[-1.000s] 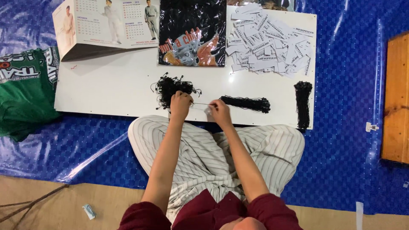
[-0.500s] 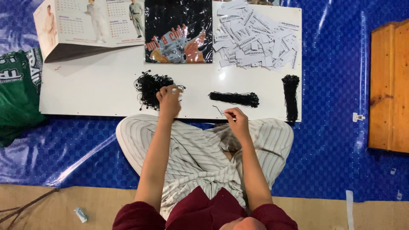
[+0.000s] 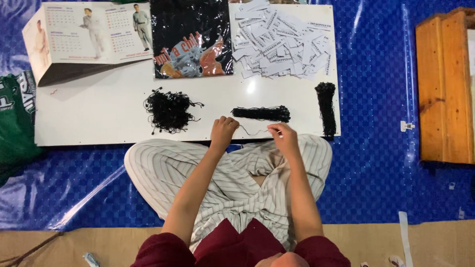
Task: Arranging small black elastic strings into a neat row on a white board.
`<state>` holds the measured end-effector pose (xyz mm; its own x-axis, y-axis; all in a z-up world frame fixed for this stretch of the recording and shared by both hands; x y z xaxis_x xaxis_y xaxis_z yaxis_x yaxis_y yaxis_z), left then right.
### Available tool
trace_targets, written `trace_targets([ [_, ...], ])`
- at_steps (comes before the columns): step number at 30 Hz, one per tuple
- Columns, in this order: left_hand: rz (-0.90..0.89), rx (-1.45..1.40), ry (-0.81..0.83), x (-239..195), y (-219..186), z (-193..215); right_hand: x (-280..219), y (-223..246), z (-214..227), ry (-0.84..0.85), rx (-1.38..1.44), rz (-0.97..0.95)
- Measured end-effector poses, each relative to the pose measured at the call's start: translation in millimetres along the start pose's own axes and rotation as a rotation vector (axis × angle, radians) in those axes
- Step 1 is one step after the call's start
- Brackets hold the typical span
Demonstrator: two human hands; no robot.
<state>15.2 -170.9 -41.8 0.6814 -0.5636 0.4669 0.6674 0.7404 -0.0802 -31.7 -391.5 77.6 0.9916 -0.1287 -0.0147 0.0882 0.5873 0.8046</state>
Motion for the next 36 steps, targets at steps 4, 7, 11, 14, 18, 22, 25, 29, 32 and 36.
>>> trace_targets([
  [4, -0.033, 0.052, -0.003, 4.1, -5.2, 0.2, 18.9, -23.4, 33.2, -0.069, -0.048, -0.082],
  [7, -0.001, 0.053, -0.020, 14.7, -5.7, 17.9, 33.0, -62.8, 44.9, -0.159, -0.079, -0.160],
  [11, 0.050, 0.129, -0.037, 37.9, 3.1, 37.5, 44.0, -88.5, 46.8, -0.223, 0.008, -0.271],
  [14, 0.090, 0.104, -0.011, 50.0, 10.4, 38.2, 51.6, -82.2, 45.4, -0.234, 0.000, -0.299],
  [18, 0.109, 0.088, 0.012, 54.9, 15.8, 28.2, 62.1, -87.1, 36.6, -0.219, -0.076, -0.344],
  [22, 0.114, 0.076, 0.031, 56.1, 16.9, 34.5, 63.0, -88.4, 26.2, -0.156, -0.120, -0.354],
  [25, 0.146, 0.070, 0.039, 51.7, 33.1, 39.5, 61.5, -83.7, 30.9, -0.190, -0.157, -0.342],
  [29, 0.253, 0.260, 0.099, 31.5, 83.0, 45.0, 59.2, -89.0, 34.1, -0.245, -0.122, -0.294],
  [32, 0.311, 0.357, 0.116, 10.4, 111.5, 55.2, 58.9, -88.5, 29.7, -0.251, -0.116, -0.268],
  [36, 0.271, 0.325, 0.069, -17.5, 124.6, 37.5, 58.3, -75.9, 26.5, -0.252, -0.107, -0.209],
])
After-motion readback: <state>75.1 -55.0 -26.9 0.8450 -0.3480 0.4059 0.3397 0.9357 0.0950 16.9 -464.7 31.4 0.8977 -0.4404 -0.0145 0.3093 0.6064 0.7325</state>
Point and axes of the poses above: each hand's wrist, its own x-axis towards the middle knuckle, its own z-axis out of the back of the hand, y = z × x, the point moved 8 cm from there along x, towards the middle knuckle, and after that the axes turned 12 degrees about -z, right-handed, at the moved point
